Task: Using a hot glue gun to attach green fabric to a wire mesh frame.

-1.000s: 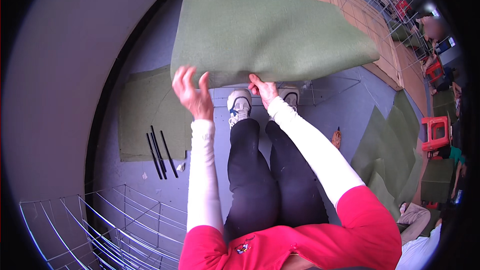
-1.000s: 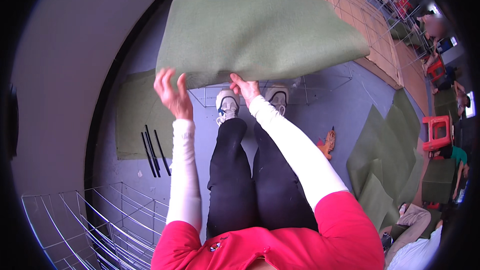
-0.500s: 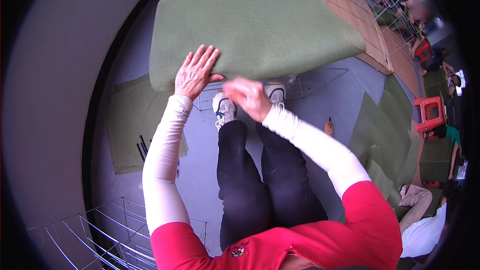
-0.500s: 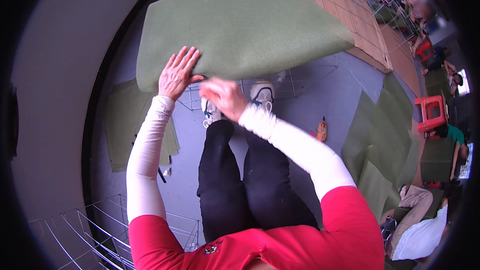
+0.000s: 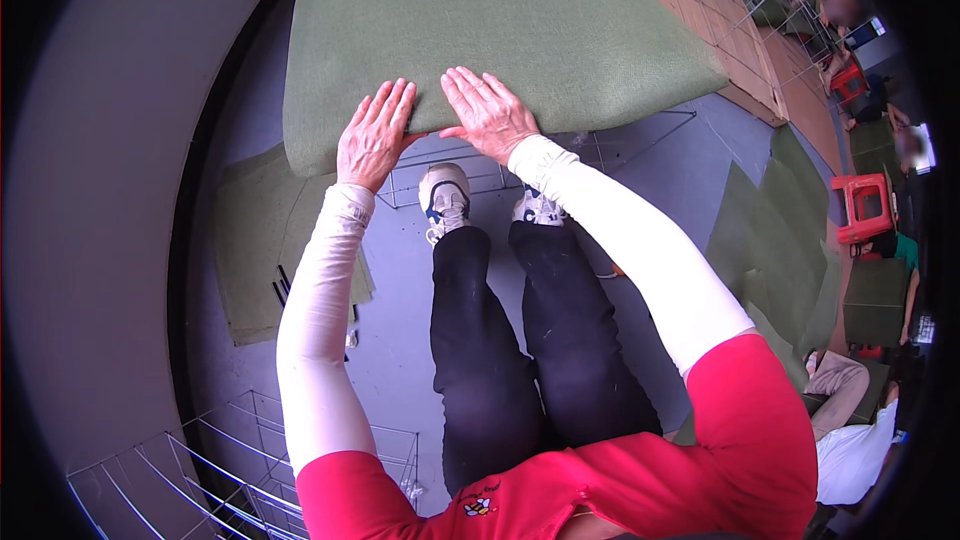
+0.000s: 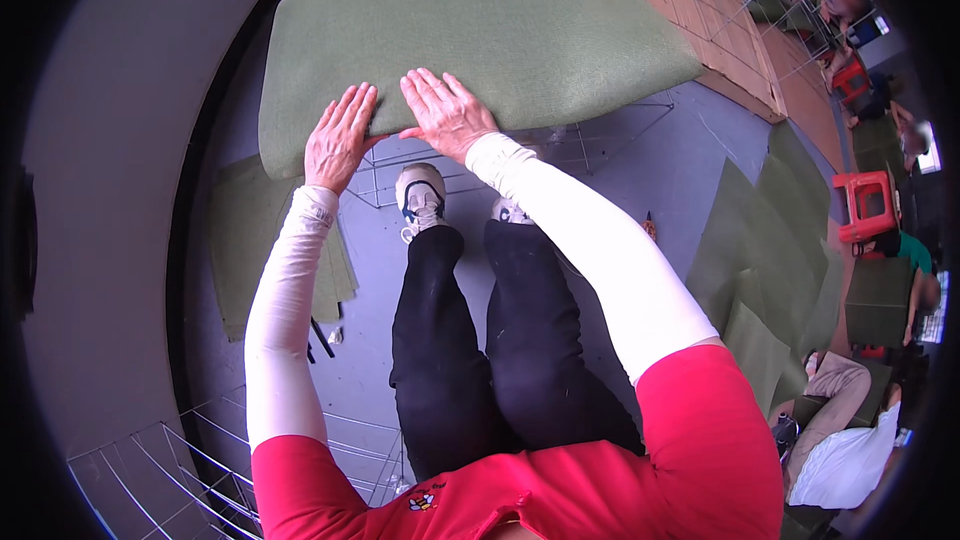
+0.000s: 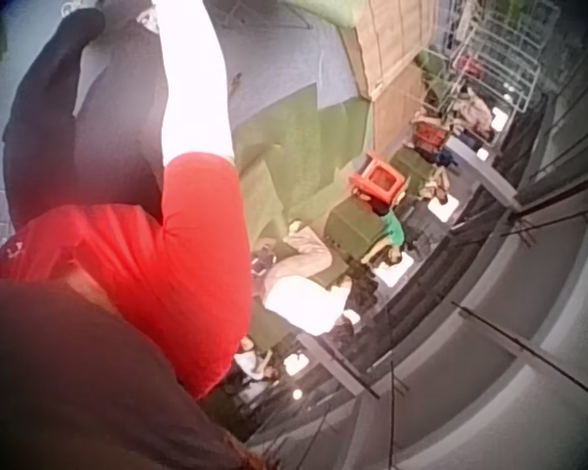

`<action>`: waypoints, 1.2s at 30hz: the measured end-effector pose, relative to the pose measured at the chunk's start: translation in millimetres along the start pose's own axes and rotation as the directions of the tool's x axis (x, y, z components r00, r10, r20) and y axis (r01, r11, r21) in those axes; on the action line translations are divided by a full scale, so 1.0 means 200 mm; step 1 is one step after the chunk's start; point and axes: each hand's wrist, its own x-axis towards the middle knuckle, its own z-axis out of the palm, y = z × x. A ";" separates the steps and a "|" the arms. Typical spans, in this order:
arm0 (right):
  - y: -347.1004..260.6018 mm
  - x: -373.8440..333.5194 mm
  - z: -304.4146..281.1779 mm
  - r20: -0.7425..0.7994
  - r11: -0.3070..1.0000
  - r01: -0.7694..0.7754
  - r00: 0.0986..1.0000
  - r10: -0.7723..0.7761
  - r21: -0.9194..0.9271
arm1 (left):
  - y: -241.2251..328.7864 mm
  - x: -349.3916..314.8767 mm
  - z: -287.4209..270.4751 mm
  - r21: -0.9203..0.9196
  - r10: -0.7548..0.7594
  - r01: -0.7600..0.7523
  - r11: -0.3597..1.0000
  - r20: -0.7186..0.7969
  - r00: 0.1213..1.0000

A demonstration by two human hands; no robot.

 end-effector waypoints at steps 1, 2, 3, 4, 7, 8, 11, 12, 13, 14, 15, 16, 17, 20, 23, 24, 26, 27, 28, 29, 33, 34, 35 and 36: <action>0.01 0.00 0.00 -0.001 1.000 -0.011 1.000 0.011 -0.002 | 0.00 0.01 0.00 -0.002 -0.004 0.004 1.000 -0.011 1.000; 0.01 0.00 -0.01 -0.004 1.000 -0.011 1.000 0.011 -0.004 | 0.00 0.02 0.00 -0.004 -0.007 0.007 1.000 -0.022 1.000; 0.02 0.01 -0.02 0.007 1.000 -0.010 1.000 0.010 -0.016 | 0.00 0.03 0.00 -0.002 -0.005 0.005 1.000 -0.025 1.000; 0.02 0.01 -0.03 0.019 1.000 -0.009 1.000 0.010 -0.025 | 0.01 0.03 -0.01 -0.009 -0.009 0.009 1.000 -0.023 1.000; 0.03 0.02 -0.09 0.037 1.000 -0.015 0.999 0.015 -0.011 | 0.02 0.05 -0.06 -0.017 -0.009 0.009 1.000 -0.035 0.999; 0.03 0.02 -0.10 0.034 1.000 -0.015 0.999 0.016 -0.012 | 0.03 0.06 -0.08 -0.019 -0.007 0.006 1.000 -0.048 0.999; 0.02 0.01 -0.14 0.041 0.999 -0.029 0.999 0.027 0.027 | 0.08 0.06 -0.14 -0.041 -0.005 0.003 0.999 -0.049 0.999; 0.00 0.00 -0.14 0.052 0.999 -0.026 0.998 0.025 0.028 | 0.10 0.07 -0.14 -0.040 -0.004 0.002 0.999 -0.049 0.999; 0.01 -0.01 -0.14 0.065 0.999 -0.023 0.998 0.021 0.025 | 0.13 0.09 -0.16 -0.035 0.054 -0.055 0.998 -0.046 0.998; 0.01 -0.02 -0.13 0.066 1.000 -0.023 0.998 0.021 0.021 | 0.15 0.10 -0.17 -0.030 0.111 -0.112 0.993 -0.042 0.993; 0.02 -0.02 -0.13 0.085 0.999 0.006 0.996 -0.002 -0.046 | 0.18 0.11 -0.13 -0.010 0.125 -0.125 0.992 -0.011 0.992; 0.02 -0.01 -0.12 0.100 0.994 0.035 0.995 -0.024 -0.106 | 0.17 0.11 -0.12 -0.007 0.124 -0.124 0.992 -0.009 0.992; 0.01 0.00 -0.12 0.056 0.999 0.002 0.998 0.001 -0.046 | 0.15 0.11 -0.10 0.010 0.116 -0.116 0.993 -0.001 0.993; 0.02 -0.01 -0.11 0.028 0.998 -0.011 1.000 0.013 -0.055 | 0.16 0.10 -0.08 0.042 0.105 -0.105 0.994 -0.013 0.994; 0.01 -0.02 -0.15 0.041 0.998 -0.013 0.999 0.016 -0.058 | 0.18 0.09 -0.08 -0.019 0.076 -0.077 0.997 -0.027 0.997; 0.00 -0.01 -0.17 0.046 0.996 -0.002 0.999 0.006 -0.084 | 0.18 0.09 -0.10 -0.018 0.076 -0.076 0.997 -0.030 0.997; 0.00 0.01 -0.23 0.060 0.995 0.012 0.998 -0.006 -0.098 | 0.17 0.09 -0.16 -0.007 0.066 -0.066 0.998 -0.032 0.997; 0.00 0.03 -0.26 0.076 0.993 0.024 0.997 -0.016 -0.111 | 0.17 0.08 -0.19 -0.003 0.067 -0.067 0.998 -0.021 0.998; -0.04 0.06 -0.31 0.070 0.994 0.029 0.997 -0.021 -0.107 | 0.14 0.06 -0.23 0.005 0.062 -0.062 0.998 -0.020 0.998; -0.08 0.09 -0.35 0.134 0.998 0.021 0.991 -0.013 -0.056 | 0.11 0.03 -0.27 0.032 0.066 -0.066 0.997 -0.010 0.998; -0.24 0.20 -0.48 0.227 0.987 -0.020 0.974 -0.017 0.159 | 0.02 -0.08 -0.39 0.035 0.085 -0.084 0.996 -0.016 0.996; -0.25 0.23 -0.51 0.217 0.986 -0.008 0.976 -0.028 0.165 | 0.01 -0.09 -0.41 0.034 0.092 -0.091 0.995 -0.019 0.996; -0.26 0.27 -0.54 0.219 0.981 0.062 0.970 -0.102 0.181 | 0.01 -0.09 -0.44 0.009 0.097 -0.097 0.995 -0.024 0.995; -0.28 0.30 -0.56 0.220 0.972 0.130 0.960 -0.173 0.197 | -0.01 -0.10 -0.46 0.022 0.091 -0.090 0.996 -0.023 0.996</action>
